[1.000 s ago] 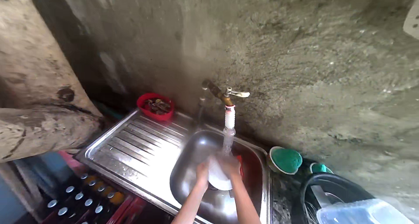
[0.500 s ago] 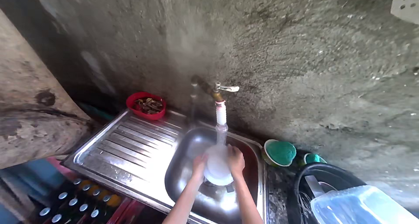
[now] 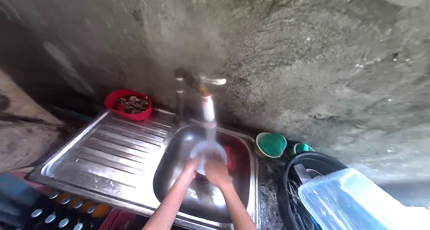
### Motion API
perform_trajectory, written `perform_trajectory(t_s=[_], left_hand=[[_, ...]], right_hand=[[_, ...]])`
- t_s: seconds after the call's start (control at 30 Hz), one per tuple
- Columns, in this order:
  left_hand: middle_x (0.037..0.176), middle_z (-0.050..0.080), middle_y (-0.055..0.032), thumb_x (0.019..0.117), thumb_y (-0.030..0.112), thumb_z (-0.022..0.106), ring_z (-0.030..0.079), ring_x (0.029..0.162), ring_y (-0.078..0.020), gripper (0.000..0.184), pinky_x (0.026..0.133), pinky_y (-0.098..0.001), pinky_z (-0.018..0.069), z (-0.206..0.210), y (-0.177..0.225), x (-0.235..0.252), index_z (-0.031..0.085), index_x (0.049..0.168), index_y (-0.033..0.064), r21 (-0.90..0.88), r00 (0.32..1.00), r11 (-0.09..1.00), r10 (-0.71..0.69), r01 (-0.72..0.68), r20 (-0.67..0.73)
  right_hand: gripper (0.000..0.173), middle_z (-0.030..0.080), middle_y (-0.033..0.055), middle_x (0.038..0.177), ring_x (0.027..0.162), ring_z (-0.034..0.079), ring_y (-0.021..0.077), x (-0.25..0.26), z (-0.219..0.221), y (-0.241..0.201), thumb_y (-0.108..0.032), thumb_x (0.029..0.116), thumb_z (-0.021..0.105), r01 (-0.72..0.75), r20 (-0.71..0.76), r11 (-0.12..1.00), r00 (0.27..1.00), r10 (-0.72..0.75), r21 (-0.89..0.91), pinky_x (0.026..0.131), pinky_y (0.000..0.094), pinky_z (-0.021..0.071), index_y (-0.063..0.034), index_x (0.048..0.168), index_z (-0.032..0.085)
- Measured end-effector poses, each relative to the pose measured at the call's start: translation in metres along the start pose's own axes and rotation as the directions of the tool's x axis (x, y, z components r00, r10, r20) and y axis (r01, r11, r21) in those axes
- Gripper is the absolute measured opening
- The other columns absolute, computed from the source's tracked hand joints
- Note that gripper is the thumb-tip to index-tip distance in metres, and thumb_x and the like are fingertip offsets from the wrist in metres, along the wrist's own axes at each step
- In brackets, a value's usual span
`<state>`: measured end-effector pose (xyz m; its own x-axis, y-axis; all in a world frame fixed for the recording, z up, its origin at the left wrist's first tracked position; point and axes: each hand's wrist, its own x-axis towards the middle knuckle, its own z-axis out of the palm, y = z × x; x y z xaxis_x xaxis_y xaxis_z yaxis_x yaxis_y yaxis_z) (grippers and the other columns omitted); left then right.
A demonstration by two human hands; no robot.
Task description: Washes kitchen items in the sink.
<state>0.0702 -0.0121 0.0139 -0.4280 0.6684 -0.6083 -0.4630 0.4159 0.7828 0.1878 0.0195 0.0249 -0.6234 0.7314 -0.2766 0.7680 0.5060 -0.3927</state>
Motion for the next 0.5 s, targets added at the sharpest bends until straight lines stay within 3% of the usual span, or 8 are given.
perform_trajectory(t_s=[0.07,0.1,0.17,0.2,0.27,0.37,0.47,0.5], left_hand=[[0.124,0.062,-0.0291,0.1028,0.028,0.064,0.063,0.112,-0.0339,0.050,0.098,-0.0494,0.0506,0.004,-0.009,-0.007,0.054,0.133,-0.0106,0.196,0.991,0.976,0.110,-0.093,-0.078],[0.122,0.063,-0.0300,0.1030,0.030,0.063,0.062,0.112,-0.0355,0.050,0.099,-0.0514,0.0499,0.004,-0.012,-0.010,0.056,0.130,-0.0115,0.242,0.986,0.964,0.135,-0.108,-0.097],[0.121,0.062,-0.0313,0.1063,0.037,0.055,0.061,0.112,-0.0377,0.054,0.099,-0.0543,0.0482,0.000,-0.017,-0.011,0.057,0.128,-0.0119,0.267,0.984,0.960,0.125,-0.087,-0.125],[0.122,0.062,-0.0322,0.1084,0.041,0.048,0.061,0.114,-0.0389,0.058,0.100,-0.0558,0.0476,-0.007,-0.022,-0.008,0.057,0.129,-0.0123,0.269,0.984,0.960,0.120,-0.081,-0.133],[0.118,0.063,-0.0312,0.1104,0.045,0.040,0.063,0.110,-0.0368,0.062,0.097,-0.0548,0.0499,-0.018,-0.037,0.006,0.061,0.122,-0.0125,0.227,0.976,0.968,0.145,-0.107,-0.162],[0.114,0.065,-0.0269,0.1120,0.037,0.039,0.065,0.101,-0.0300,0.053,0.092,-0.0499,0.0526,-0.022,-0.049,0.019,0.061,0.121,-0.0105,0.116,0.965,0.981,0.179,-0.158,-0.192],[0.124,0.061,-0.0208,0.1128,0.031,0.034,0.061,0.107,-0.0255,0.046,0.092,-0.0464,0.0519,-0.013,-0.040,0.021,0.052,0.136,-0.0033,-0.075,0.996,0.994,0.074,-0.078,-0.059],[0.117,0.061,-0.0166,0.1126,0.030,0.033,0.060,0.100,-0.0220,0.042,0.086,-0.0426,0.0517,-0.005,-0.032,0.018,0.051,0.135,-0.0002,-0.141,1.000,0.990,0.022,-0.021,0.006]], right_hand=[[0.060,0.020,0.0175,0.169,0.159,0.006,0.0355,0.024,-0.001,-0.002,-0.038,0.1108,0.032,-0.099,-0.086,0.993,0.991,0.104,0.067,0.127,0.0575,-0.0052,-0.0032,0.160,0.033],[0.062,0.023,0.0175,0.169,0.159,0.009,0.0363,0.034,-0.004,-0.004,-0.042,0.1094,0.037,-0.152,-0.132,0.980,0.977,0.168,0.128,0.126,0.0594,-0.0046,-0.0034,0.158,0.037],[0.069,0.033,0.0219,0.164,0.154,0.024,0.0396,0.041,-0.015,-0.012,-0.049,0.1064,0.045,-0.245,-0.113,0.940,0.954,0.277,0.237,0.125,0.0596,0.0103,-0.0015,0.156,0.039],[0.069,0.042,0.0232,0.158,0.149,0.035,0.0400,0.041,-0.021,-0.017,-0.050,0.1047,0.050,-0.287,-0.077,0.921,0.946,0.316,0.262,0.123,0.0570,0.0232,-0.0006,0.153,0.044],[0.063,0.050,0.0245,0.151,0.141,0.046,0.0403,0.041,-0.043,-0.024,-0.043,0.1052,0.053,-0.349,0.075,0.911,0.937,0.341,0.220,0.116,0.0556,0.0363,0.0030,0.147,0.049],[0.046,0.053,0.0260,0.146,0.137,0.050,0.0406,0.030,-0.080,-0.027,-0.024,0.1065,0.053,-0.311,0.226,0.923,0.939,0.261,0.226,0.112,0.0573,0.0402,0.0043,0.143,0.052],[0.043,0.053,0.0233,0.147,0.137,0.050,0.0384,0.011,-0.099,-0.022,-0.019,0.1071,0.049,-0.178,0.199,0.950,0.972,0.128,0.257,0.112,0.0586,0.0391,-0.0020,0.147,0.051],[0.042,0.056,0.0216,0.146,0.136,0.052,0.0382,-0.004,-0.104,-0.028,-0.020,0.1076,0.048,-0.169,0.152,0.959,0.979,0.137,0.226,0.111,0.0595,0.0404,-0.0057,0.147,0.052]])
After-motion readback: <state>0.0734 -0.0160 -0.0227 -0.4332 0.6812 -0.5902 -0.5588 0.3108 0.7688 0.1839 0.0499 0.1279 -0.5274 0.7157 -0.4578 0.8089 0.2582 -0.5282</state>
